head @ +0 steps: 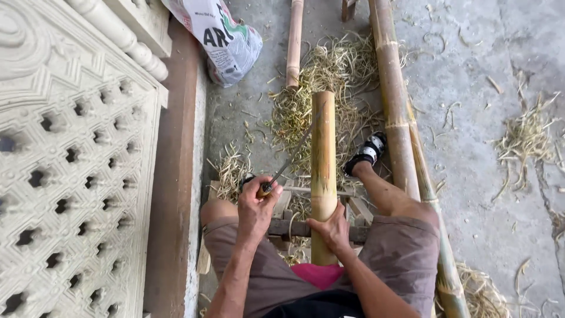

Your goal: Shaving the outer layer of a bamboo pole using a drawknife.

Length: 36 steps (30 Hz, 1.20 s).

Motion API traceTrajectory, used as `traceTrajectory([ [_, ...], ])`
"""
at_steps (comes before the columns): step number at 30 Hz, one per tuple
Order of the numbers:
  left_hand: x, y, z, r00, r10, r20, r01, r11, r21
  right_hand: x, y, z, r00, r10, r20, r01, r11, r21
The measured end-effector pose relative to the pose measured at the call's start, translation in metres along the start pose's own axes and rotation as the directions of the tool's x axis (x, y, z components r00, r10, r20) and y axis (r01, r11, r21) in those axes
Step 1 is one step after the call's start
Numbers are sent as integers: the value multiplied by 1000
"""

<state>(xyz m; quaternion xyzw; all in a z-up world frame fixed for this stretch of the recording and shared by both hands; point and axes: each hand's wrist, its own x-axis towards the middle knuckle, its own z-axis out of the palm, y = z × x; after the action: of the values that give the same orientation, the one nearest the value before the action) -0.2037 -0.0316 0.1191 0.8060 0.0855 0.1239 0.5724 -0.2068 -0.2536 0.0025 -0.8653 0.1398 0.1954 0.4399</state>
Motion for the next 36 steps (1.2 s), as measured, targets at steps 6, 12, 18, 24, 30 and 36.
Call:
traceTrajectory([
  [6,9,-25,31,954,-299,25,292,945,148,28,28,-12,985,88,149,-101,992,80],
  [12,-10,-57,65,986,90,140,-151,836,527,69,74,-69,954,247,168,-297,722,625],
  [18,-24,-67,70,894,271,357,-441,672,595,80,109,-51,900,388,198,-420,652,631],
  [24,-40,-59,65,882,274,384,-463,663,589,33,94,-20,943,312,-113,-213,830,516],
  [30,-20,-59,74,893,297,338,-450,616,647,58,82,-20,905,213,-369,-151,970,190],
  [36,41,-98,101,909,313,276,-414,591,692,130,32,-38,917,244,-314,-147,941,303],
])
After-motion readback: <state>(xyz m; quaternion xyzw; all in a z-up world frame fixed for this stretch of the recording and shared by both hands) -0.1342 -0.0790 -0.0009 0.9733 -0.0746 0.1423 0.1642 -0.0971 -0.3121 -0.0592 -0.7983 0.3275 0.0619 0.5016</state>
